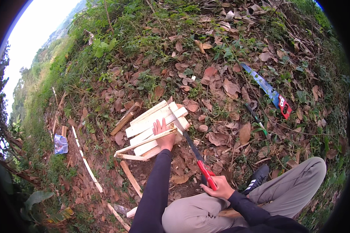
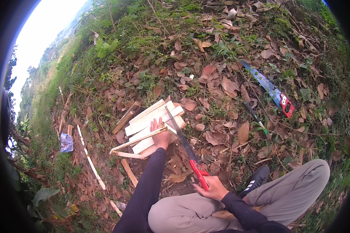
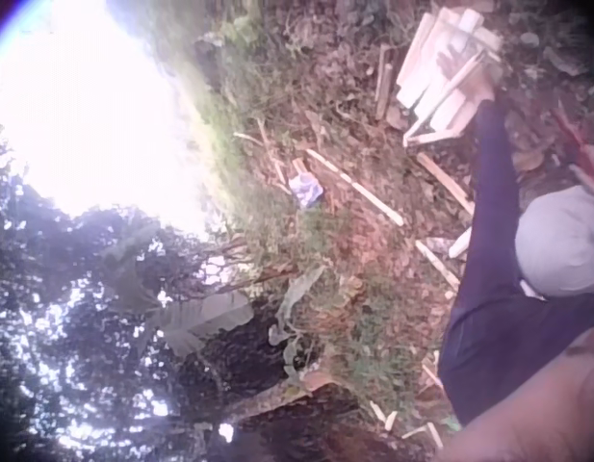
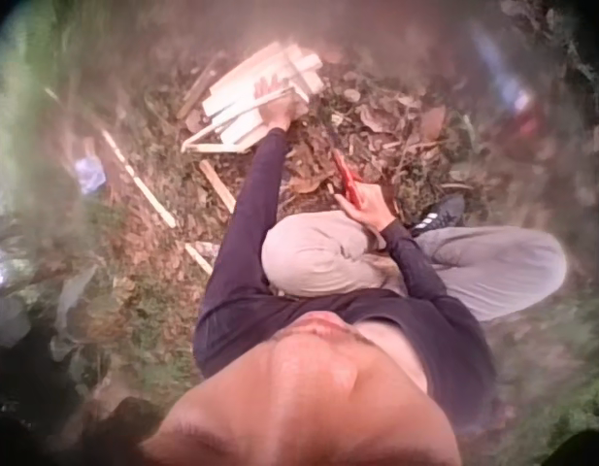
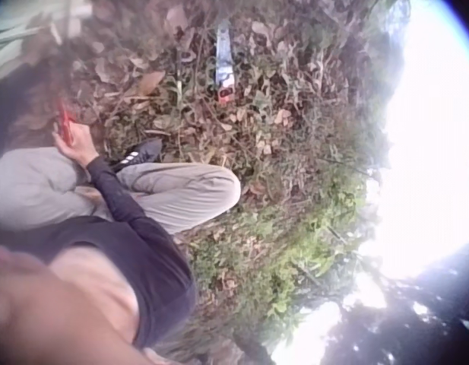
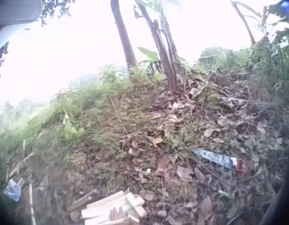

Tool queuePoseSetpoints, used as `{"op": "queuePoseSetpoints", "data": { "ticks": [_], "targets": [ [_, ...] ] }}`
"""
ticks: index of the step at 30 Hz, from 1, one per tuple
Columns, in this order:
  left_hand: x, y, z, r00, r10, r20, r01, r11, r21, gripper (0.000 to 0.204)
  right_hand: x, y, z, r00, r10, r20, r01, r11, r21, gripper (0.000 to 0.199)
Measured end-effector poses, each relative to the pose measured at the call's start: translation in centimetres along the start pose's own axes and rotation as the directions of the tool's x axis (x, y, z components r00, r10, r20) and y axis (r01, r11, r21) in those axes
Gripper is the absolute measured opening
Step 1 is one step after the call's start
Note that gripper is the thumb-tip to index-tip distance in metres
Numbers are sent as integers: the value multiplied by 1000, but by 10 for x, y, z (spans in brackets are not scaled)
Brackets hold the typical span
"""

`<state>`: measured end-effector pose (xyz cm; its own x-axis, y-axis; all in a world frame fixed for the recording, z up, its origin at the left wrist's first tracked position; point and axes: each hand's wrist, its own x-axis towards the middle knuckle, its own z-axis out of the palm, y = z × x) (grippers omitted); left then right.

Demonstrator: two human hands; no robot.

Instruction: The person sits on the ground outdoors and uses a red-handled saw to cut a small wooden frame. They then use a hammer and nails to fasten the frame to a stack of wooden planks, repeatedly hammering the nails into the wood.

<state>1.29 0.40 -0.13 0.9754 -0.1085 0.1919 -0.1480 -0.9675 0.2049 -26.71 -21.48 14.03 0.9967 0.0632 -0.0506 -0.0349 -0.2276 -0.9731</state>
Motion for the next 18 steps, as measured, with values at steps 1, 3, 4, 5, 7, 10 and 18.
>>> {"op": "queuePoseSetpoints", "data": {
  "ticks": [1,3,4,5,7,10,18],
  "targets": [
    [-2,1,0,1000,3,7,-3,1000,4,71,0,-4,-1,999,-29,43,29,1000,-2,27],
    [0,1,0,1000,2,9,-2,1000,11,74,1,-2,6,997,-66,36,62,994,88,23],
    [1,2,1,1000,11,4,-11,1000,5,74,2,3,12,996,-89,16,86,986,146,23],
    [2,2,1,1000,18,-1,-18,1000,0,74,2,5,17,994,-112,-5,111,973,203,22],
    [-4,3,-3,1000,9,9,-9,1000,-9,75,-3,-3,19,999,32,37,-41,951,306,21],
    [-1,5,-7,1000,0,16,1,1000,-21,76,-7,-4,16,988,154,-15,-141,934,327,26],
    [-1,12,-12,999,2,53,-2,1000,0,76,10,24,13,972,21,-235,8,993,121,27]
  ]
}}
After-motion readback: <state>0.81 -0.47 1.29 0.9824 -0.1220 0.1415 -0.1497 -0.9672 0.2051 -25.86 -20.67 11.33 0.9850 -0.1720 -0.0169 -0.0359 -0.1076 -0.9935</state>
